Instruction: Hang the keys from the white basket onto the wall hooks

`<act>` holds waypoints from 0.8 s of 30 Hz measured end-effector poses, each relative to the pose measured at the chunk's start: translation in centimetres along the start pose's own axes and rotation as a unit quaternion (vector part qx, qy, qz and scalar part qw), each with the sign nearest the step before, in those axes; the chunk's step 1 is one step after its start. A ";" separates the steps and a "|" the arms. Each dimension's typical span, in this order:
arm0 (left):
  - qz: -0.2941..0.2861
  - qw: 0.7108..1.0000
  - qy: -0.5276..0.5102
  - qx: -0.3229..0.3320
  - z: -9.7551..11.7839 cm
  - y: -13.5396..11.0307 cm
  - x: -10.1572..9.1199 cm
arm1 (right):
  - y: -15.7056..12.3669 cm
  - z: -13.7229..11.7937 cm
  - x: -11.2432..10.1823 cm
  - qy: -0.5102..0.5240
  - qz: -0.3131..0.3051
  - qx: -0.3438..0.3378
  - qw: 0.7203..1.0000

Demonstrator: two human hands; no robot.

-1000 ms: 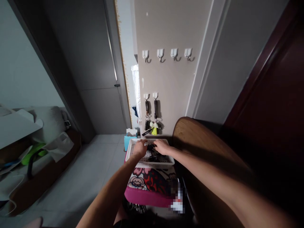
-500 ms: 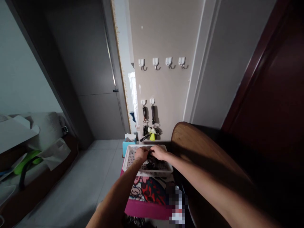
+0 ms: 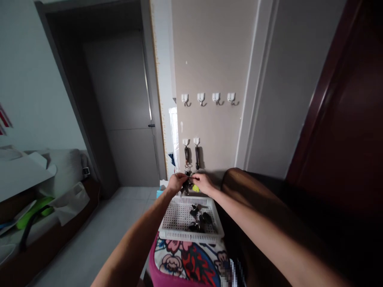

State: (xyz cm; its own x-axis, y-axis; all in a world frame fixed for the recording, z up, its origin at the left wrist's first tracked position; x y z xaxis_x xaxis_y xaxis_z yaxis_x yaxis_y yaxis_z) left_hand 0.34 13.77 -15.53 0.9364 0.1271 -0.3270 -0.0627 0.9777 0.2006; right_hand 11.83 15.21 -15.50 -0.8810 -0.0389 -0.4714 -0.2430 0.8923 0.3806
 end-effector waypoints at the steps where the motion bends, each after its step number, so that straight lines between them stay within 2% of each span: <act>1: 0.004 1.000 0.008 0.010 0.8 0.3 -0.3 | 0.5 -0.6 -0.4 0.007 0.003 -0.004 1.000; 7: 0.059 0.995 0.048 0.061 5.4 2.4 -2.6 | 3.8 -5.3 -3.5 0.030 0.058 -0.023 0.998; 9: 0.045 0.996 0.019 0.070 6.5 2.7 -2.9 | 4.7 -6.5 -4.3 0.037 0.075 -0.030 0.996; 11: 0.006 0.998 -0.016 0.055 6.9 2.6 -2.8 | 5.3 -7.3 -4.8 0.034 0.084 -0.030 0.995; 14: -0.073 0.994 -0.076 0.002 6.5 1.9 -2.0 | 5.3 -7.5 -4.8 0.038 0.074 -0.015 0.996; 17: -0.132 0.983 -0.125 -0.026 5.6 1.0 -1.0 | 4.5 -6.8 -3.8 0.071 0.024 0.028 0.997; 20: -0.131 0.982 -0.129 -0.035 4.2 0.6 -0.2 | 3.3 -5.8 -2.7 0.103 -0.024 0.069 0.992; 24: -0.088 0.979 -0.181 -0.040 2.8 0.9 0.2 | 1.6 -4.4 -2.0 0.138 -0.038 0.079 0.986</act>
State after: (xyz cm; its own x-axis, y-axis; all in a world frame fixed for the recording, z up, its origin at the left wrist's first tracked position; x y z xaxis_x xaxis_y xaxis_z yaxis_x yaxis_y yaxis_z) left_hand 1.49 14.16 -12.84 0.9951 -0.0986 0.0006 0.0981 0.9908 0.0929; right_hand 11.41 14.73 -10.44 -0.9448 -0.2108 -0.2509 -0.2663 0.9401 0.2129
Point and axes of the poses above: each hand's wrist, its own y-axis towards the middle knuckle, its own x-axis out of the palm, z = x × y, the point moved 6 cm from there along y, towards the middle knuckle, and after that the axes turned 9 degrees about y, right-handed, at the moved point
